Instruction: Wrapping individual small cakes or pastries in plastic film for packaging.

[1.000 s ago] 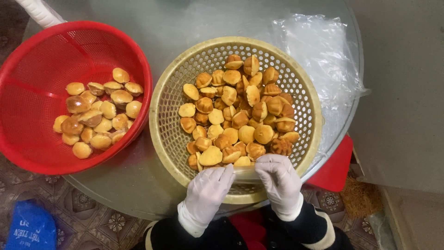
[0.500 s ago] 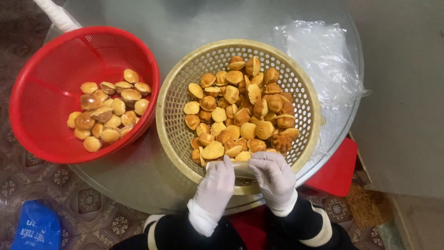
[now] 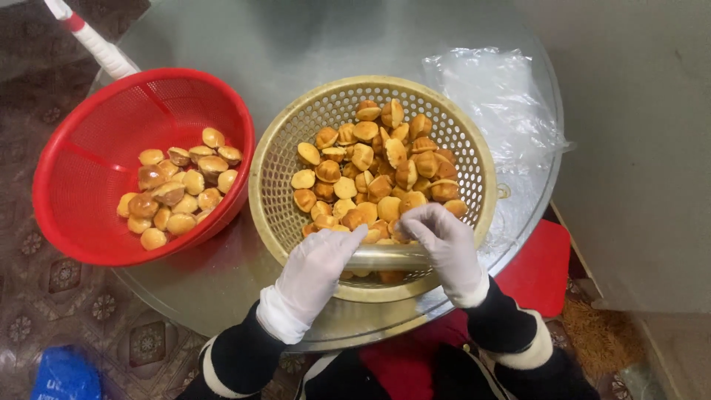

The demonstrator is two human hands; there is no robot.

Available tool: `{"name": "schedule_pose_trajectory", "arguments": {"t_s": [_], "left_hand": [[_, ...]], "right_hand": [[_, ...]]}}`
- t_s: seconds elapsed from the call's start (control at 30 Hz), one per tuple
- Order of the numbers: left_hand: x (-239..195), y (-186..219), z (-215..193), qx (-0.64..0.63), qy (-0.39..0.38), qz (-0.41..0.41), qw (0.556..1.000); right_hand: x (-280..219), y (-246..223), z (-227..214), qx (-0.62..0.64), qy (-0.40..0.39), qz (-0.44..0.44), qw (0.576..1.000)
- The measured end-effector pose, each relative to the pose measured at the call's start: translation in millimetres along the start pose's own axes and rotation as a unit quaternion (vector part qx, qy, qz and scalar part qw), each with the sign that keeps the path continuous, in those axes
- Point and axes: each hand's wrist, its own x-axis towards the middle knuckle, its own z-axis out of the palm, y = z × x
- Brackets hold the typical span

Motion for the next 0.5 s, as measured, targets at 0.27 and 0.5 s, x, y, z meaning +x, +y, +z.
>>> {"name": "schedule_pose_trajectory", "arguments": {"t_s": [0.27, 0.5], "left_hand": [[18.9, 0.4, -8.5, -0.017, 0.04, 0.047, 0.998], [37.1, 11.1, -46.0, -0.064, 0.129, 0.044, 0.989]], "right_hand": [[12.7, -27.0, -3.3, -0.04, -0.146, -0.03, 0.988], [22.6, -14.0, -4.1, -0.25, -0.229, -0.151, 0.929]]}}
